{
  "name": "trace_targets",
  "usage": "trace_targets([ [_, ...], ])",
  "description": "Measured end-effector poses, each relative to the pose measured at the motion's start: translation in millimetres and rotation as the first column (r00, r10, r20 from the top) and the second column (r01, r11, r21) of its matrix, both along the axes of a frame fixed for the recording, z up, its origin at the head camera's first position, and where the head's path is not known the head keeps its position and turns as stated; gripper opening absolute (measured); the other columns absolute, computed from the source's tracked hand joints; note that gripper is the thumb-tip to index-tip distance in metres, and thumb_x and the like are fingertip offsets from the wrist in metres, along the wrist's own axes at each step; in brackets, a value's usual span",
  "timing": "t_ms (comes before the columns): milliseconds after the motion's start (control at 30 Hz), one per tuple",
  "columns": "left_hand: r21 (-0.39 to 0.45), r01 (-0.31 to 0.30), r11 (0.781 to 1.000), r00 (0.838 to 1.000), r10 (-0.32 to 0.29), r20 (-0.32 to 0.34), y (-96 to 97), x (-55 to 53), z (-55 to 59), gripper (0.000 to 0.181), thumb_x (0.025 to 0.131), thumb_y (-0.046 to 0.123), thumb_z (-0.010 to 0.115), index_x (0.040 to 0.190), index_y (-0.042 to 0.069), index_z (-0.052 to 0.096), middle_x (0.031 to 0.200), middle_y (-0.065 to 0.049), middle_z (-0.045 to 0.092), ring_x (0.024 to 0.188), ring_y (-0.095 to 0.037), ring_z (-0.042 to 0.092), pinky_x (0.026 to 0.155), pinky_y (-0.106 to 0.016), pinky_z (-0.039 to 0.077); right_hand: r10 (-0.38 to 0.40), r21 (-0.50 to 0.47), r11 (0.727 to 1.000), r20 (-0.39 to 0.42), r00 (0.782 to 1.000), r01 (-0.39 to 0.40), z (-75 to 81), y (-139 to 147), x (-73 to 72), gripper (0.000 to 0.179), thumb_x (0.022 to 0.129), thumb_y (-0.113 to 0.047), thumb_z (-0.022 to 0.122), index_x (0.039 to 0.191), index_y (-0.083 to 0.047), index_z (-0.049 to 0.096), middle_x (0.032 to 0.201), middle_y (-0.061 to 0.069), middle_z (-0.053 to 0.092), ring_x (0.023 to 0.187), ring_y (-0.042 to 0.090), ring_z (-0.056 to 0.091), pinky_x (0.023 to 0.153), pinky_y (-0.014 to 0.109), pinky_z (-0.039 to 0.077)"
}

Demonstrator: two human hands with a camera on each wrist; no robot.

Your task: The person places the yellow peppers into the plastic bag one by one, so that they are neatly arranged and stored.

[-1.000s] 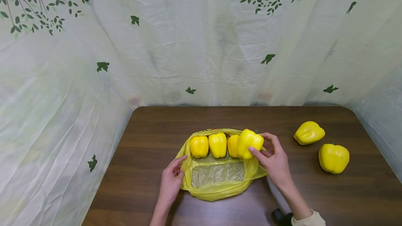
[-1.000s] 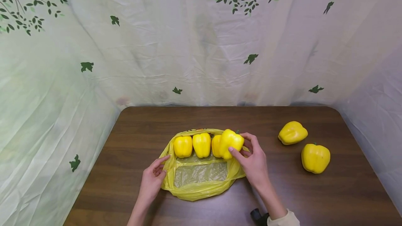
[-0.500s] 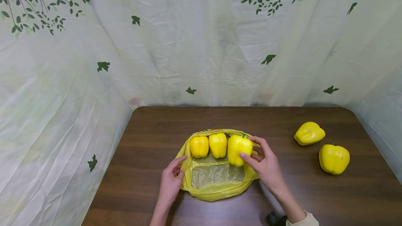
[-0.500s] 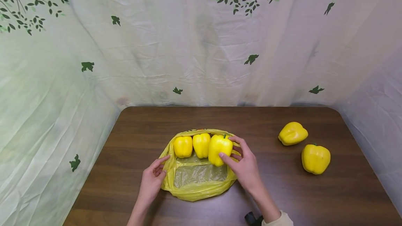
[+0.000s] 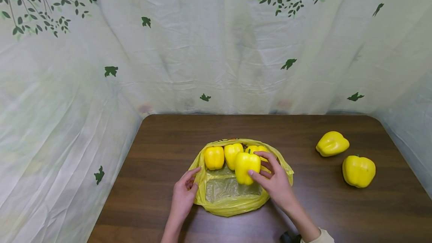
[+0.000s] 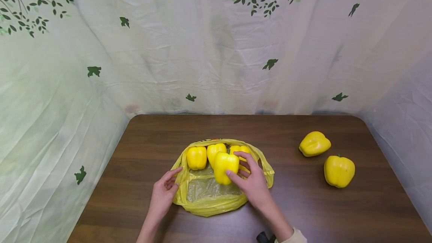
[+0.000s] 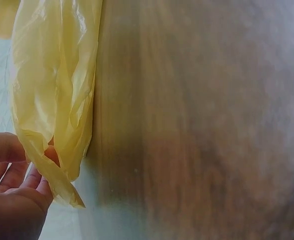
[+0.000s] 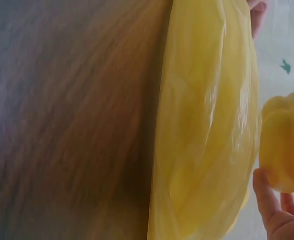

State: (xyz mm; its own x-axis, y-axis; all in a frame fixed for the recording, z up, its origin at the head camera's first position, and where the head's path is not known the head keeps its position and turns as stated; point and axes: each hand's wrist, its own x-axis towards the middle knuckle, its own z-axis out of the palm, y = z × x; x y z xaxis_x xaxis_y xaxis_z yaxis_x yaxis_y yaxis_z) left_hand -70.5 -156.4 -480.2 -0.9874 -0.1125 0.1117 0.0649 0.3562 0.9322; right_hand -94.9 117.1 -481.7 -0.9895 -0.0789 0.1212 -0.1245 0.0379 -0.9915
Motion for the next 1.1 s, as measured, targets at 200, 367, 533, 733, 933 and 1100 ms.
trace_targets([
  [200, -0.008, -0.008, 1.000, 0.999, 0.009, 0.037, -0.9, -2.1, -1.4, 0.045, 0.081, -0.023, 0.053, 0.121, -0.005, 0.066, 0.115, -0.020, 0.065, 0.087, -0.037, 0.060, 0.074, -0.028, 0.049, 0.057, -0.021, 0.998, 0.027, 0.998, -0.056, -3.8, -8.4, 2.8, 0.057, 0.082, -0.017, 0.081, 0.132, -0.019, 0.054, 0.137, 0.006, 0.048, 0.118, 0.031, 0.056, 0.087, 0.034, 0.053],
  [367, -0.003, -0.015, 1.000, 0.999, 0.015, 0.036, -4.9, -6.9, -19.6, 0.047, 0.082, -0.022, 0.054, 0.122, -0.001, 0.067, 0.115, -0.016, 0.066, 0.086, -0.032, 0.060, 0.073, -0.026, 0.049, 0.087, -0.035, 0.996, 0.027, 0.996, -0.086, -8.1, -14.1, 3.7, 0.058, 0.083, -0.016, 0.080, 0.134, -0.016, 0.053, 0.136, 0.008, 0.049, 0.113, 0.032, 0.059, 0.083, 0.034, 0.054],
  [533, 0.007, -0.011, 1.000, 1.000, 0.011, 0.015, -10.6, -10.3, -37.2, 0.050, 0.082, -0.021, 0.055, 0.122, 0.007, 0.069, 0.115, -0.008, 0.066, 0.084, -0.024, 0.059, 0.073, -0.024, 0.048, 0.114, -0.051, 0.992, 0.033, 0.993, -0.112, -9.0, -19.3, 5.4, 0.056, 0.084, -0.017, 0.079, 0.134, -0.019, 0.053, 0.137, 0.006, 0.050, 0.113, 0.031, 0.060, 0.082, 0.035, 0.055],
  [733, 0.006, 0.001, 1.000, 1.000, -0.001, -0.004, -12.3, -10.3, -40.0, 0.051, 0.082, -0.021, 0.055, 0.122, 0.007, 0.069, 0.115, -0.009, 0.066, 0.084, -0.027, 0.060, 0.072, -0.025, 0.049, 0.133, -0.025, 0.991, 0.023, 0.991, -0.133, -8.3, -25.9, 7.2, 0.054, 0.086, -0.020, 0.077, 0.134, -0.017, 0.053, 0.138, 0.003, 0.050, 0.123, 0.030, 0.054, 0.089, 0.033, 0.051],
  [933, -0.017, -0.007, 1.000, 0.999, 0.007, 0.039, -2.7, -3.2, -8.6, 0.045, 0.082, -0.022, 0.055, 0.121, -0.004, 0.066, 0.115, -0.018, 0.065, 0.085, -0.033, 0.060, 0.072, -0.027, 0.049, 0.152, -0.014, 0.988, 0.034, 0.988, -0.152, -9.1, -32.6, 7.5, 0.053, 0.086, -0.022, 0.077, 0.133, -0.020, 0.053, 0.137, 0.002, 0.052, 0.122, 0.025, 0.055, 0.092, 0.033, 0.050],
  [1100, -0.011, -0.003, 1.000, 1.000, 0.003, 0.016, -0.9, -0.7, -1.2, 0.044, 0.081, -0.022, 0.054, 0.120, -0.005, 0.066, 0.114, -0.019, 0.065, 0.084, -0.034, 0.059, 0.072, -0.027, 0.049, 0.169, -0.003, 0.986, 0.037, 0.985, -0.169, -11.9, -37.9, 6.8, 0.052, 0.085, -0.022, 0.078, 0.132, -0.021, 0.054, 0.136, 0.002, 0.053, 0.121, 0.025, 0.056, 0.093, 0.033, 0.049],
])
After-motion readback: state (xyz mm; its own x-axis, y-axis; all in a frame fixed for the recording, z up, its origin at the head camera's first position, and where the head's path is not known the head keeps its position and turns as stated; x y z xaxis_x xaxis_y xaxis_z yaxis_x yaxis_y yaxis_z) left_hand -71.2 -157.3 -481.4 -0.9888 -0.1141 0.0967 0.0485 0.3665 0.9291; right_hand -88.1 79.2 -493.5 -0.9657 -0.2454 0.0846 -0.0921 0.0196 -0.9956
